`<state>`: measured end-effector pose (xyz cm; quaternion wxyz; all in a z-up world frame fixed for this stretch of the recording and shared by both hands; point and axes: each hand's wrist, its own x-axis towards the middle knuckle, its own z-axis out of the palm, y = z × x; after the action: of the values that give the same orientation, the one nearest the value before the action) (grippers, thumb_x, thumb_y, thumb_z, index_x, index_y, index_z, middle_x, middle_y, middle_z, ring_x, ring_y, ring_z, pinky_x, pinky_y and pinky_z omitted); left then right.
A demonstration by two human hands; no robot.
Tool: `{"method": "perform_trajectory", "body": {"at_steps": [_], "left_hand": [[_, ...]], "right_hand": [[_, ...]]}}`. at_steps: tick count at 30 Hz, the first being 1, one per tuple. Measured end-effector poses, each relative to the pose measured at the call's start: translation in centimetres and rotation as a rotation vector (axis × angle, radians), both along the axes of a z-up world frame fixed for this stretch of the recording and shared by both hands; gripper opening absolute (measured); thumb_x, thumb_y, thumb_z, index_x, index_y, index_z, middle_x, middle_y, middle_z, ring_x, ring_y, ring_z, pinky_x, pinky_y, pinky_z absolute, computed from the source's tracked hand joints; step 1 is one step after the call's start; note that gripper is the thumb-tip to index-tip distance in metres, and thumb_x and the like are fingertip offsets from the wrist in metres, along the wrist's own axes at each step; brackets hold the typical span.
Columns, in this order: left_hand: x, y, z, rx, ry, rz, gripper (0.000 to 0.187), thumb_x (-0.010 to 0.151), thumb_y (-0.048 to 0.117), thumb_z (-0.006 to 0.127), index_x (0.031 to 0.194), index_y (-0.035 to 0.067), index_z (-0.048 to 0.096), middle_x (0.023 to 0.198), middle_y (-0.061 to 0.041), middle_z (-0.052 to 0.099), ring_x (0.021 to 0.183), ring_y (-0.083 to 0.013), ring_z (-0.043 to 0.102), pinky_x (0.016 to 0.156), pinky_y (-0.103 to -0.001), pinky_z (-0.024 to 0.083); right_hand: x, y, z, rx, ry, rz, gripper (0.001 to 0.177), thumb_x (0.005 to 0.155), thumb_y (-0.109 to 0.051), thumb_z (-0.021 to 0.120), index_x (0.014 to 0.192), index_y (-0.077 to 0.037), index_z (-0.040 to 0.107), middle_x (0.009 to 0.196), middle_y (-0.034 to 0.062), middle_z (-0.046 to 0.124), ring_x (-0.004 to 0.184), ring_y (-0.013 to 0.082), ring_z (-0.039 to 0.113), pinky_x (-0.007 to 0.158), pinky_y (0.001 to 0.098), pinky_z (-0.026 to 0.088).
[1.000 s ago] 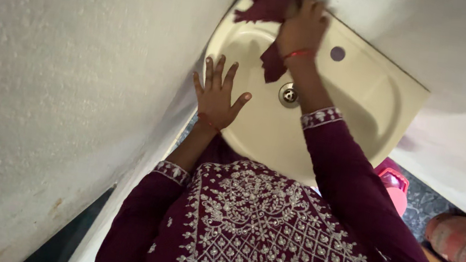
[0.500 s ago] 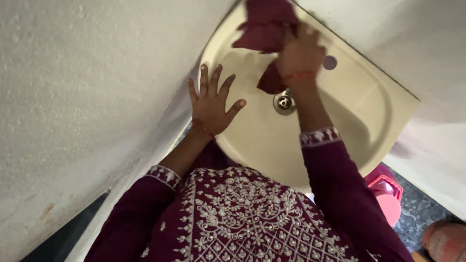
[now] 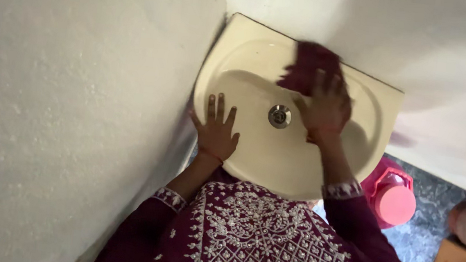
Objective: The person wipes the inside of a white wall-mounted sink with a maroon cloth. They repeatedly rub the basin and rim, occasionally adjusting the cloth, while a pink water jug sits nearby on the floor.
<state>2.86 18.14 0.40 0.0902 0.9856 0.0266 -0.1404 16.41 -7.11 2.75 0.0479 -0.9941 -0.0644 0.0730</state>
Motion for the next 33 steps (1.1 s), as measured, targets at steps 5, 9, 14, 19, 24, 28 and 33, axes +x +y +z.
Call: {"method": "perform_trajectory", "body": {"at_steps": [5,9,14,19,24,28,33], "left_hand": [[0.8,-0.6,0.0,0.157,0.089,-0.184,0.085,0.085,0.052,0.068,0.159,0.025,0.037,0.171,-0.019,0.008,0.156,-0.0414,0.001,0.115,-0.075,0.0],[2.4,0.0,1.3,0.235,0.279,-0.192,0.074,0.09,0.054,0.066,0.152,0.02,0.046,0.169,-0.015,0.022,0.156,-0.0411,0.011,0.117,-0.071,0.005],[5.5,2.3,0.3,-0.002,0.167,-0.056,0.068,0.104,0.053,0.057,0.16,0.016,0.049,0.154,-0.014,0.052,0.139,-0.0308,0.046,0.117,-0.061,0.029],[6.1,3.3,-0.5,0.1,0.034,-0.145,0.061,0.094,0.044,0.062,0.151,0.027,0.049,0.172,-0.006,0.024,0.152,-0.0232,0.026,0.119,-0.061,0.018],[6.5,3.2,-0.3,0.093,-0.094,-0.084,0.081,0.091,0.051,0.064,0.162,0.029,0.031,0.171,-0.014,0.003,0.156,-0.0365,0.003,0.121,-0.066,0.006],[6.9,3.1,0.2,0.162,-0.037,-0.101,0.086,0.091,0.053,0.065,0.164,0.031,0.026,0.172,-0.018,-0.004,0.157,-0.0439,-0.001,0.122,-0.065,0.007],[7.3,3.1,0.6,0.176,-0.014,-0.107,0.088,0.09,0.054,0.066,0.164,0.029,0.026,0.172,-0.017,-0.003,0.157,-0.0432,-0.001,0.123,-0.064,0.006]], "right_hand": [[3.3,10.4,-1.4,-0.014,0.074,0.215,0.091,0.093,-0.08,0.04,0.166,-0.03,0.019,0.171,0.0203,0.008,0.156,0.0489,0.004,0.121,0.07,0.003],[4.3,18.0,-1.2,-0.01,0.025,0.496,0.075,0.096,-0.073,0.045,0.162,-0.043,0.024,0.172,0.0147,0.009,0.156,0.0463,0.002,0.12,0.0698,0.0],[6.5,16.1,-2.8,0.007,-0.091,0.582,0.073,0.095,-0.061,0.053,0.162,-0.04,0.032,0.172,0.0059,0.015,0.157,0.0387,0.006,0.121,0.0683,0.001],[4.1,3.2,-2.7,0.015,-0.094,0.217,0.067,0.097,-0.059,0.059,0.158,-0.034,0.042,0.172,0.0096,0.022,0.157,0.0406,0.013,0.121,0.0698,0.007],[-2.3,-9.5,-1.7,0.011,-0.204,-0.292,0.073,0.101,-0.064,0.052,0.161,-0.026,0.04,0.17,0.0196,0.02,0.153,0.0474,0.015,0.113,0.0787,0.01],[-1.3,-8.0,-4.8,-0.034,-0.238,-0.395,0.078,0.098,-0.068,0.048,0.162,-0.025,0.037,0.17,0.0223,0.016,0.151,0.0507,0.012,0.107,0.0817,0.005],[2.9,4.1,-7.0,0.076,-0.243,-0.038,0.079,0.097,-0.076,0.045,0.162,-0.031,0.037,0.172,0.0203,0.014,0.154,0.0504,0.006,0.112,0.0806,-0.003]]}}
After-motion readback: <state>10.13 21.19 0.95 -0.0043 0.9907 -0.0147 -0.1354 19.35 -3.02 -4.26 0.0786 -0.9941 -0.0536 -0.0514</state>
